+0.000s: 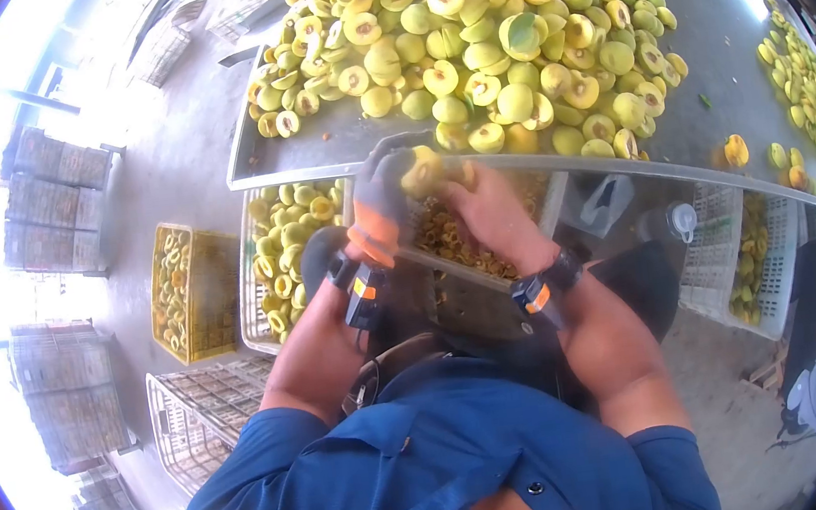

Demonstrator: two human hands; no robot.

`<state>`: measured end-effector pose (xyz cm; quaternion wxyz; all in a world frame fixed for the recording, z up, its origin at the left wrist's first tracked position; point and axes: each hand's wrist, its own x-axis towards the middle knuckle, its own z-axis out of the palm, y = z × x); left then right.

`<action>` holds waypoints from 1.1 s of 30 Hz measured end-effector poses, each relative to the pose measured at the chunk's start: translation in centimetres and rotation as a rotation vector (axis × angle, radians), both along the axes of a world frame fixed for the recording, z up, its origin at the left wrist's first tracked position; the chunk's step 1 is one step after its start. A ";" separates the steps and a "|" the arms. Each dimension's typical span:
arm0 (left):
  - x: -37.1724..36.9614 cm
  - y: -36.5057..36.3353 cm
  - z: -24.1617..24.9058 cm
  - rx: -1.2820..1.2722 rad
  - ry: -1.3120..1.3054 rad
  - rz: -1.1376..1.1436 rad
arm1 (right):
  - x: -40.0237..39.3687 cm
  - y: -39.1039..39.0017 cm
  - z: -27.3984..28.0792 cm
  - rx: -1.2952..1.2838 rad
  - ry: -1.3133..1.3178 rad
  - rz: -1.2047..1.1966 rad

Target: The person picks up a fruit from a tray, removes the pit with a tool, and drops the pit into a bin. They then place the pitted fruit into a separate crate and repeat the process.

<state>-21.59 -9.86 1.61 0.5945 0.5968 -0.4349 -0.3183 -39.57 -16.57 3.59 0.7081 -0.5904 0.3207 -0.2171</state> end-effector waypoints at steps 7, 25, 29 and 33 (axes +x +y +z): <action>-2.0 1.2 0.2 0.328 0.393 -0.143 | 1.0 -2.8 -4.4 -0.273 -0.092 -0.190; -3.7 1.4 -0.8 -0.063 -0.115 0.151 | -0.2 2.0 -4.6 -0.403 0.180 0.013; -4.3 1.1 -2.4 -0.038 0.124 0.207 | -0.2 2.3 -2.8 -0.117 0.107 0.130; -4.0 0.6 -1.9 -0.034 0.266 0.090 | 0.3 2.7 -4.2 0.552 -0.068 0.243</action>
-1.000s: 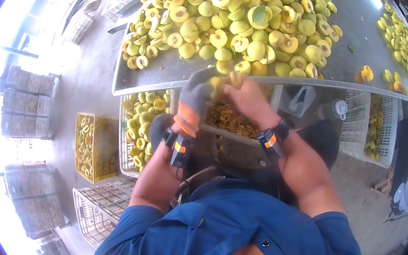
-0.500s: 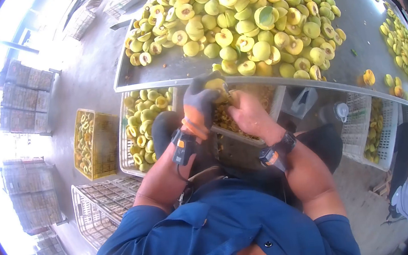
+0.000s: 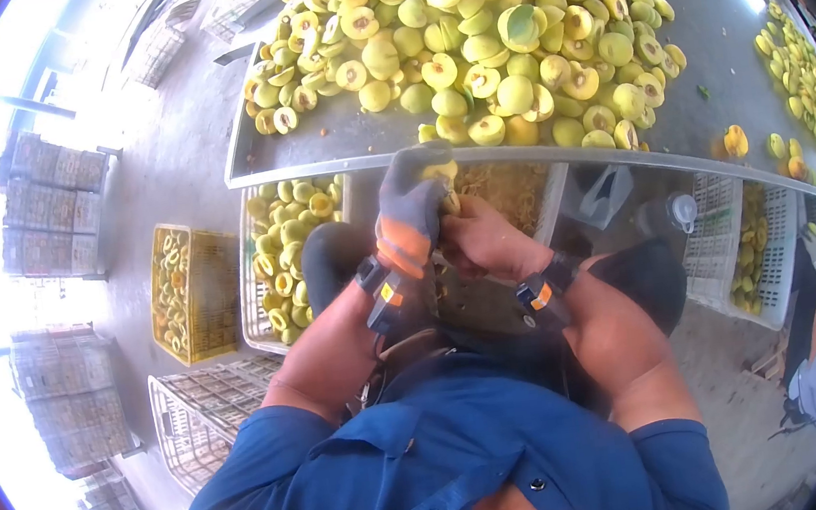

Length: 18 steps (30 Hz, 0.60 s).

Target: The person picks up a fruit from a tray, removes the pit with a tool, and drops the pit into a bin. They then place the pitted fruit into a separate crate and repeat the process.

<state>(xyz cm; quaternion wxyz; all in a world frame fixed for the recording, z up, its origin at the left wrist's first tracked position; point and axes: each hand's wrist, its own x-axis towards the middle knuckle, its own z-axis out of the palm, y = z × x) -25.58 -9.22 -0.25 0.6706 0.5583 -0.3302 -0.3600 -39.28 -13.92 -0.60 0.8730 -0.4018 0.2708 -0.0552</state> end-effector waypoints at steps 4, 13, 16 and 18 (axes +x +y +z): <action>1.1 -0.3 0.2 0.028 -0.212 0.053 | 0.2 -0.5 -0.1 -0.525 0.015 -0.087; 4.1 -2.4 -3.0 -0.003 -0.831 -0.028 | -0.9 -0.2 2.6 0.212 -0.027 0.151; 4.6 -2.4 -3.7 0.121 -0.168 -0.187 | -1.2 0.1 2.9 0.154 -0.031 0.186; 5.2 -3.0 -3.6 0.138 -0.171 -0.142 | -1.2 -0.3 3.0 0.067 0.027 0.182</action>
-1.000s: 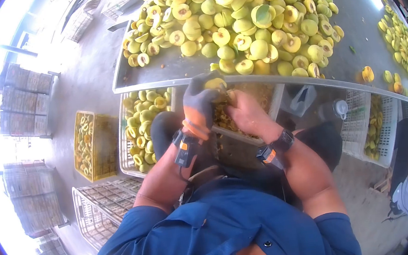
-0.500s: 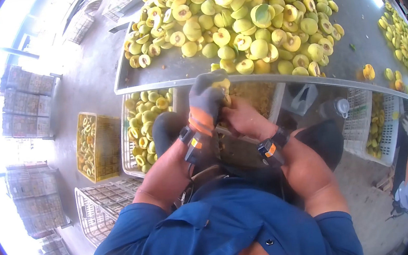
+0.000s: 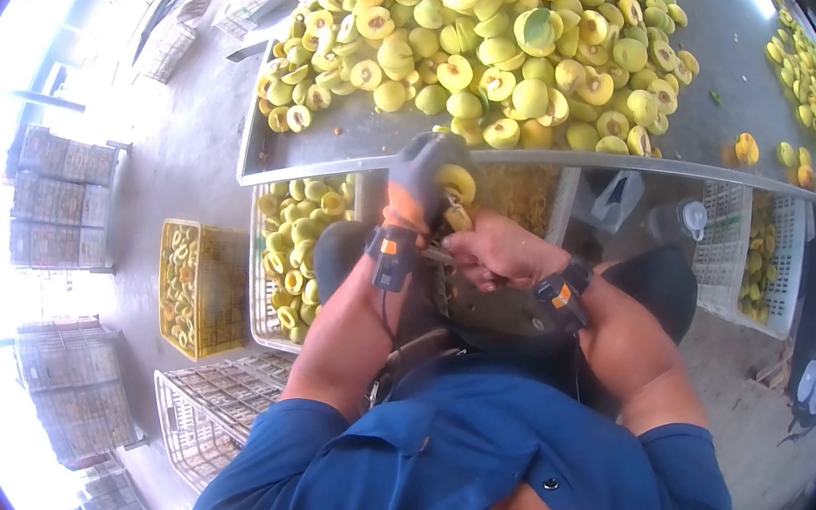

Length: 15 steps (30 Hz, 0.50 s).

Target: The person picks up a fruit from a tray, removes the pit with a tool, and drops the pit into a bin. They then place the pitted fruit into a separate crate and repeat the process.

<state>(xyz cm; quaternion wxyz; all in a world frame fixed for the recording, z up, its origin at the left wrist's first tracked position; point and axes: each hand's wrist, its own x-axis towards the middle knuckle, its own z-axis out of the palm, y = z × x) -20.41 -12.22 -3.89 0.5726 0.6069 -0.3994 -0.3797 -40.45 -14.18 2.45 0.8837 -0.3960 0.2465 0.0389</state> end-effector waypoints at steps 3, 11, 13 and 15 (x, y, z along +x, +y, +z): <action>1.5 0.8 1.8 -0.182 -0.855 0.125 | -0.8 0.3 -0.1 -0.124 0.014 0.019; 13.7 13.3 5.1 -0.056 -0.507 0.429 | -3.5 -0.8 -26.2 -1.162 0.544 0.522; 16.6 18.5 4.0 0.129 -0.166 0.624 | -3.6 -0.6 -23.9 -1.144 0.579 0.587; 18.0 23.4 3.1 0.383 -0.261 0.719 | -3.0 -0.4 -21.1 -1.146 0.560 0.557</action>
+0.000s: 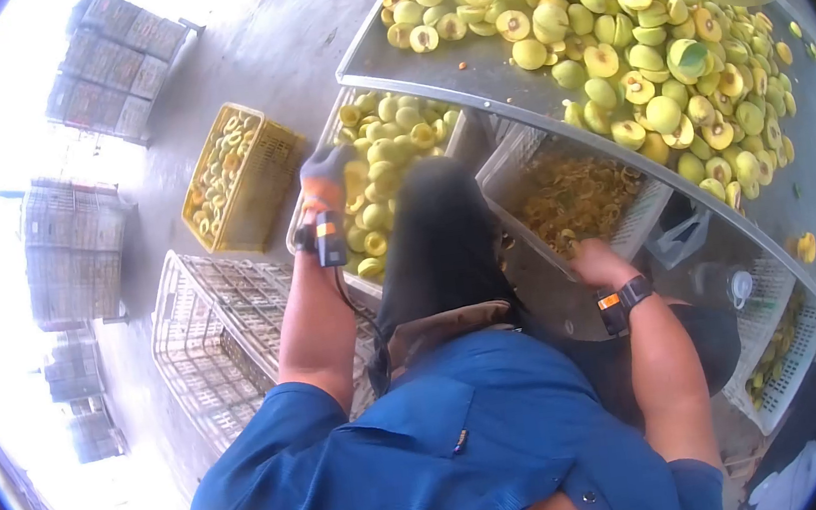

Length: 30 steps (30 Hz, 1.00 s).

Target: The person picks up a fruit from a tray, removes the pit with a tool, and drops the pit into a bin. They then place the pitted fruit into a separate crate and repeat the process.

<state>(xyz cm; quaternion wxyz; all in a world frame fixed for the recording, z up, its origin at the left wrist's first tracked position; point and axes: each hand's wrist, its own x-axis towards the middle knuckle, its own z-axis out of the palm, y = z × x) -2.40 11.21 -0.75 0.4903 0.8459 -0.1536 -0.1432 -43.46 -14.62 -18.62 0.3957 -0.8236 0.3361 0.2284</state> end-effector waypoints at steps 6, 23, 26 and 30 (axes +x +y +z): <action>3.4 10.7 -11.1 1.027 -0.225 -0.061 | 1.6 0.8 4.3 -0.092 -0.083 0.083; -0.7 -24.5 1.9 0.208 -0.388 -0.304 | 2.0 -0.5 4.6 -0.180 -0.262 -0.130; 0.6 -29.7 -1.9 0.110 -0.742 -0.494 | 3.6 -0.8 8.2 -0.136 -0.362 -0.170; -2.3 -34.0 0.5 0.491 -0.637 -0.552 | 5.2 -1.0 12.4 -0.097 -0.475 -0.183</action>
